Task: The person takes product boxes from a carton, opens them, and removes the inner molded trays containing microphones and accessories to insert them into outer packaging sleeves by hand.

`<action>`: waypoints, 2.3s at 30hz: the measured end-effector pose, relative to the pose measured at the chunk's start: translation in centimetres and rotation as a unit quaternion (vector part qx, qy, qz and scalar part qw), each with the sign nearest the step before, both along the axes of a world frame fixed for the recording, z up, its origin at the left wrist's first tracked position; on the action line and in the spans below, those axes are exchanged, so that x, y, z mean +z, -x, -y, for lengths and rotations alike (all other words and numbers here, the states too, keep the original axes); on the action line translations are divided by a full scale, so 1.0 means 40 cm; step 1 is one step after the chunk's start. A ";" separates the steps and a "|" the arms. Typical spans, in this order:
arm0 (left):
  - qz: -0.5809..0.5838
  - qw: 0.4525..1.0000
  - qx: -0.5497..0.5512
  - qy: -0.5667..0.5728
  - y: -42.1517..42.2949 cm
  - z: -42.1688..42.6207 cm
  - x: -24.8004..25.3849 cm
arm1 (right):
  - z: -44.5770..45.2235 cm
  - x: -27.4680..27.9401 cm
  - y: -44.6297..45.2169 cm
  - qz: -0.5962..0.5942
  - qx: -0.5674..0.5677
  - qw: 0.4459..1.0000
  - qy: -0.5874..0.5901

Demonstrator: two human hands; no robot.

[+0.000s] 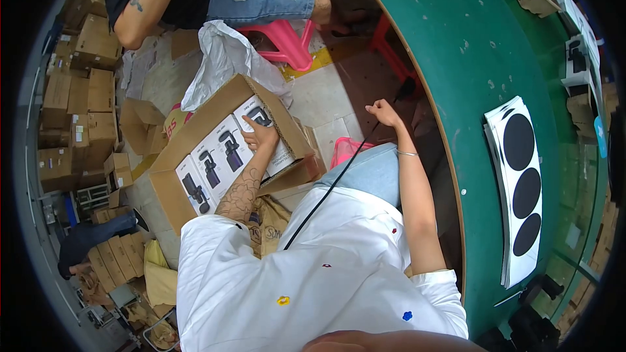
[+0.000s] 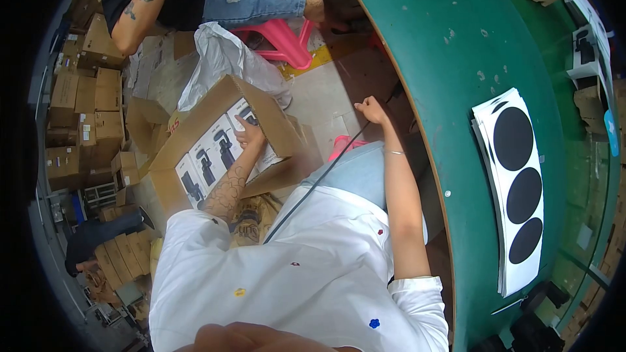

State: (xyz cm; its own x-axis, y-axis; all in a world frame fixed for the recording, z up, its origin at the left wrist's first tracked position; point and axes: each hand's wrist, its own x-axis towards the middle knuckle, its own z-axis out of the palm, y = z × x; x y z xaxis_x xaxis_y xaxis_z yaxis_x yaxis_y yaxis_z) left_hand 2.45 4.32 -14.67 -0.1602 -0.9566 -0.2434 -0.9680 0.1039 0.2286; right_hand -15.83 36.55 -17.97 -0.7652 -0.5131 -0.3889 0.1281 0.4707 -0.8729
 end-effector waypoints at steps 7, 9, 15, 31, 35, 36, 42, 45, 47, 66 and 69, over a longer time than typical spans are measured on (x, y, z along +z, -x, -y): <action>-0.016 0.995 0.065 -0.073 0.038 0.065 0.036 | 0.003 -0.027 0.005 -0.023 -0.008 1.000 -0.012; -0.042 0.996 0.055 -0.061 0.025 0.070 0.044 | 0.002 -0.047 0.011 -0.035 -0.010 0.999 -0.040; -0.077 0.994 0.007 -0.080 -0.038 -0.003 0.295 | -0.004 -0.016 0.003 -0.053 -0.014 0.995 -0.079; -0.601 0.772 -0.087 -0.186 -0.293 0.030 0.819 | -0.007 -0.033 -0.002 -0.005 -0.004 0.999 -0.038; -0.699 0.643 -0.030 -0.311 -0.281 0.063 0.845 | -0.007 -0.045 -0.004 0.006 -0.019 1.000 -0.010; -0.700 0.644 -0.030 -0.308 -0.269 0.049 0.843 | -0.005 -0.046 -0.004 0.003 -0.025 1.000 -0.009; -0.685 0.688 -0.044 -0.237 -0.150 -0.083 0.759 | 0.025 0.209 -0.070 -0.061 -0.008 0.998 0.029; -0.703 0.628 -0.066 -0.326 -0.093 -0.117 0.709 | 0.048 0.413 -0.168 -0.003 -0.065 0.971 0.230; -0.706 0.584 -0.063 -0.395 -0.062 -0.158 0.700 | 0.021 0.613 -0.238 -0.001 -0.066 0.939 0.338; -0.615 0.537 -0.172 -0.551 0.003 -0.299 0.678 | -0.036 0.824 -0.387 -0.012 -0.251 0.878 0.408; -0.612 0.563 -0.167 -0.530 0.006 -0.303 0.686 | -0.045 0.834 -0.386 -0.027 -0.251 0.878 0.406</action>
